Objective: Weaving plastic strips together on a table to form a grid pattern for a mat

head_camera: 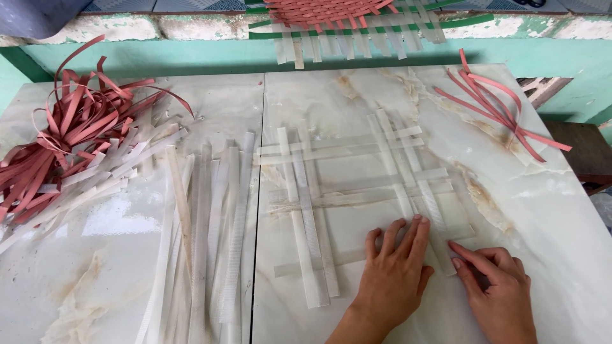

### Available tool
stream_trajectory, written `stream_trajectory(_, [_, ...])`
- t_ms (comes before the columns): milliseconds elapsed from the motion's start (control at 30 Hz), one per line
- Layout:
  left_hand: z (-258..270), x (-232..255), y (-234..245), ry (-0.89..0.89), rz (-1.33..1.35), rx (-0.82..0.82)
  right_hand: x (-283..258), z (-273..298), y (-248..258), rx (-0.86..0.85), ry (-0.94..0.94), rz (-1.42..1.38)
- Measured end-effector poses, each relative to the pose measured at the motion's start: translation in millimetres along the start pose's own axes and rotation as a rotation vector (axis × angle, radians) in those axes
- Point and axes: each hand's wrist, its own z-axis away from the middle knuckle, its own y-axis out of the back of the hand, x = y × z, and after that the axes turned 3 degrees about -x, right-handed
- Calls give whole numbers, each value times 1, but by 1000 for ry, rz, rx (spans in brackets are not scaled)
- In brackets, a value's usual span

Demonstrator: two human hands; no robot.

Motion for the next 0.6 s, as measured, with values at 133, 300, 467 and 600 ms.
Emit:
stream_trajectory(133, [-4, -1, 6, -17, 57, -37, 1, 0, 1, -18, -1, -41])
stream_trajectory(300, [-8, -3, 7, -40, 75, -72, 2, 0, 3, -58, -33, -45])
stream_trajectory(467, [-7, -8, 2, -121, 41, 5, -5, -1, 8, -60, -22, -86])
stream_trajectory(600, [-7, -11, 1, -137, 33, -8, -18, -2, 16, -91, -81, -176])
